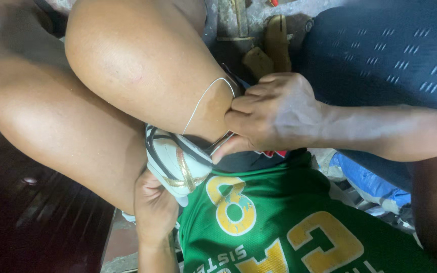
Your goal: The person is repairing a white sneaker by hand-sewing the sole to the upper part. They use a needle and thread to stitch along the seam, repeatedly pulling the thread tight to secure the bond.
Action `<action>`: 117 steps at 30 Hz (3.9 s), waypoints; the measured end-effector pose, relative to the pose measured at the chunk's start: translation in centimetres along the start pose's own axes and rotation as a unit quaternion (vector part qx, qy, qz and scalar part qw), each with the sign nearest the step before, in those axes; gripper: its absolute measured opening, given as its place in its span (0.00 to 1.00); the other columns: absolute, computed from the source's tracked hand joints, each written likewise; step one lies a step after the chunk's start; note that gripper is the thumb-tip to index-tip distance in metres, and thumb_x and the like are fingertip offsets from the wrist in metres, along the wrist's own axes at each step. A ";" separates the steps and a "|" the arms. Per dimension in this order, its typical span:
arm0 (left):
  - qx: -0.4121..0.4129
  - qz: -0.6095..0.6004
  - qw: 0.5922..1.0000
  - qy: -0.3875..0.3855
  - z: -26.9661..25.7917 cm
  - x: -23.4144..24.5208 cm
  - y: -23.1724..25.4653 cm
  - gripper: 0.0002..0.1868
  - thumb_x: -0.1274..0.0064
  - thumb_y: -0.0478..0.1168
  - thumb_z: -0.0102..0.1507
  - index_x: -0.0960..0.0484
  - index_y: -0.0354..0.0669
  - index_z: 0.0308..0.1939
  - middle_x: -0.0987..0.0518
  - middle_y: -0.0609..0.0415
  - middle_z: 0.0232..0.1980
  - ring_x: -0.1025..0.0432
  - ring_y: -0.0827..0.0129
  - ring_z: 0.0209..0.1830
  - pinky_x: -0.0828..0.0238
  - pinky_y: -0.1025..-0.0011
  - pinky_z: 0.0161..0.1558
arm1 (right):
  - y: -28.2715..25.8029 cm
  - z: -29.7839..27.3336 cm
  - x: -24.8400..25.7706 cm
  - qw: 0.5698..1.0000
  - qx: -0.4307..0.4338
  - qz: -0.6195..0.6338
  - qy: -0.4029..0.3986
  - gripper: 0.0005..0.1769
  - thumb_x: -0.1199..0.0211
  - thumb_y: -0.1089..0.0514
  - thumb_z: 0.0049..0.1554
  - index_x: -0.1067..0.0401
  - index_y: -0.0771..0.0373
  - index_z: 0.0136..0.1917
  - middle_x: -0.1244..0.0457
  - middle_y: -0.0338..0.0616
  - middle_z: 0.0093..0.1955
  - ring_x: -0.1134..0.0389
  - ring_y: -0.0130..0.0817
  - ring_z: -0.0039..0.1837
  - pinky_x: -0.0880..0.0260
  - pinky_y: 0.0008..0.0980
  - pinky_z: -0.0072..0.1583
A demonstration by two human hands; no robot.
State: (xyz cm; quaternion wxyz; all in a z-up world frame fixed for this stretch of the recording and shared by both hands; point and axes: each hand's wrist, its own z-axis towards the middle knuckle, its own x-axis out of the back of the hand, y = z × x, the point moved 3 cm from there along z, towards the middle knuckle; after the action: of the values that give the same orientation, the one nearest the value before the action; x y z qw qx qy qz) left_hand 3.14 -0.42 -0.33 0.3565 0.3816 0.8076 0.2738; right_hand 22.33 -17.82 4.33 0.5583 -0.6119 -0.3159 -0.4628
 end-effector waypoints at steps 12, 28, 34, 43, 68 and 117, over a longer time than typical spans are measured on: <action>-0.081 0.193 0.958 0.196 -4.1 0.3 4.1 0.10 0.53 0.34 0.70 0.20 0.32 0.51 0.20 0.51 0.47 0.23 0.76 0.38 0.23 0.75 0.34 | 3.1 1.5 5.3 0.997 -0.021 0.066 -0.023 0.21 0.35 0.42 0.58 0.31 0.58 0.33 0.38 0.41 0.34 0.30 0.43 0.40 0.28 0.40 0.44; -0.393 0.629 0.668 0.067 -1.6 -10.2 9.9 0.12 0.30 0.34 0.57 0.19 0.39 0.39 0.20 0.48 0.38 0.26 0.58 0.33 0.29 0.65 0.34 | 0.2 0.7 3.6 0.988 -0.057 0.142 -0.002 0.21 0.35 0.40 0.59 0.27 0.58 0.35 0.35 0.42 0.35 0.29 0.44 0.40 0.29 0.42 0.41; -0.267 0.402 0.873 0.073 -2.5 -7.0 8.4 0.06 0.46 0.28 0.71 0.27 0.36 0.49 0.20 0.52 0.43 0.25 0.73 0.35 0.27 0.77 0.38 | -1.2 2.1 3.0 0.876 0.073 0.468 0.088 0.18 0.31 0.46 0.58 0.24 0.63 0.50 0.36 0.44 0.42 0.30 0.39 0.39 0.31 0.37 0.42; -0.278 0.166 0.930 0.173 -3.4 -4.8 6.5 0.07 0.52 0.27 0.75 0.33 0.35 0.53 0.24 0.49 0.40 0.29 0.76 0.32 0.32 0.84 0.34 | -5.2 2.1 0.4 0.948 -0.031 0.306 0.079 0.08 0.32 0.59 0.58 0.29 0.60 0.50 0.39 0.42 0.54 0.30 0.39 0.52 0.28 0.37 0.50; -0.274 0.430 0.858 0.056 -3.5 -7.4 8.5 0.48 0.25 0.31 0.56 0.41 0.37 0.73 0.29 0.52 0.43 0.27 0.76 0.34 0.25 0.80 0.33 | -1.5 2.9 3.8 0.988 -0.059 0.144 0.019 0.06 0.40 0.56 0.63 0.28 0.57 0.43 0.35 0.44 0.40 0.32 0.37 0.36 0.38 0.35 0.31; -0.205 0.258 0.938 0.107 -2.6 -0.6 4.6 0.03 0.49 0.31 0.69 0.24 0.37 0.39 0.25 0.50 0.45 0.32 0.76 0.31 0.35 0.80 0.31 | -3.1 1.2 0.5 0.930 -0.122 0.342 0.063 0.30 0.22 0.53 0.52 0.27 0.59 0.65 0.29 0.42 0.58 0.31 0.26 0.38 0.29 0.27 0.43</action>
State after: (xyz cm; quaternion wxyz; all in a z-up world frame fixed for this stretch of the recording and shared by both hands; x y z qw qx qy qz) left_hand 3.27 1.20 4.70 0.2552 0.4641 0.6414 0.5550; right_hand 19.98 -16.13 6.11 0.6222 -0.7161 0.0073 -0.3163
